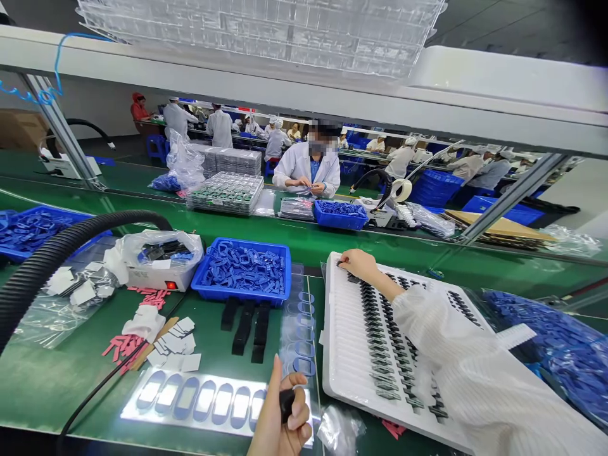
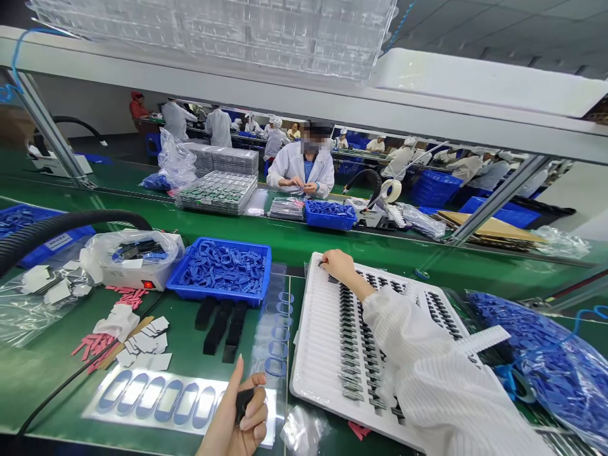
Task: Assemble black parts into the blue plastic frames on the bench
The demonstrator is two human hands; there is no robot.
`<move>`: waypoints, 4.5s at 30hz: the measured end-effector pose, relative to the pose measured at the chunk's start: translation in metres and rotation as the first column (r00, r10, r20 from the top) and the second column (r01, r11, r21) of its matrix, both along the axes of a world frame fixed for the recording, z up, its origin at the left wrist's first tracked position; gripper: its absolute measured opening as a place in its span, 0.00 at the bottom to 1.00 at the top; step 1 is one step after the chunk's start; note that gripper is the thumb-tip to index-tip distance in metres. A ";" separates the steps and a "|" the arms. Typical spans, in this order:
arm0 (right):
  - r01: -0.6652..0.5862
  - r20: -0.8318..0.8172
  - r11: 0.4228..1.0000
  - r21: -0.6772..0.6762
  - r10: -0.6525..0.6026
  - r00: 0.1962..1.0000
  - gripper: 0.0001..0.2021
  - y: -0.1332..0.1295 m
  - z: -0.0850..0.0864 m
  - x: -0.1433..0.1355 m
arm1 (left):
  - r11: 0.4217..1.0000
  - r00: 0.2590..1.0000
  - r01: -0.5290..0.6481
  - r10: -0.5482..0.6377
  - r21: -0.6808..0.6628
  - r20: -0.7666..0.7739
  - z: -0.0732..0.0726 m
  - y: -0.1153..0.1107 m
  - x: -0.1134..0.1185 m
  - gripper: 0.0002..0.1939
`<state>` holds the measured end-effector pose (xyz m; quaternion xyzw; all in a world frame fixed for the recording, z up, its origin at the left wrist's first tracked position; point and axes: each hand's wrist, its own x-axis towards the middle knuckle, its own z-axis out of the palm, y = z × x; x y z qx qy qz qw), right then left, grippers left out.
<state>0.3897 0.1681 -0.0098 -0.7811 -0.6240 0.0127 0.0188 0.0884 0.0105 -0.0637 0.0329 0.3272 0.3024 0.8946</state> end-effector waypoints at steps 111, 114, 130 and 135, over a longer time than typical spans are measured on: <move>-0.592 -0.839 0.806 -0.009 0.316 0.444 0.12 -0.124 0.047 -0.156 | 0.989 0.991 -0.125 0.128 -0.082 0.026 0.045 0.000 -0.002 0.22; -0.538 -0.870 0.842 -0.033 0.241 0.431 0.12 -0.126 0.048 -0.155 | 0.990 0.992 -0.115 0.118 -0.076 0.042 0.045 0.001 -0.002 0.23; -0.762 -0.289 0.646 0.046 0.739 0.608 0.24 -0.153 0.038 -0.165 | 0.998 0.998 -0.035 0.037 -0.044 0.058 0.045 0.001 -0.002 0.25; -0.821 -0.225 0.571 0.010 0.801 0.554 0.19 -0.151 0.038 -0.170 | 0.999 0.999 -0.025 0.026 -0.026 0.045 0.047 -0.001 -0.001 0.25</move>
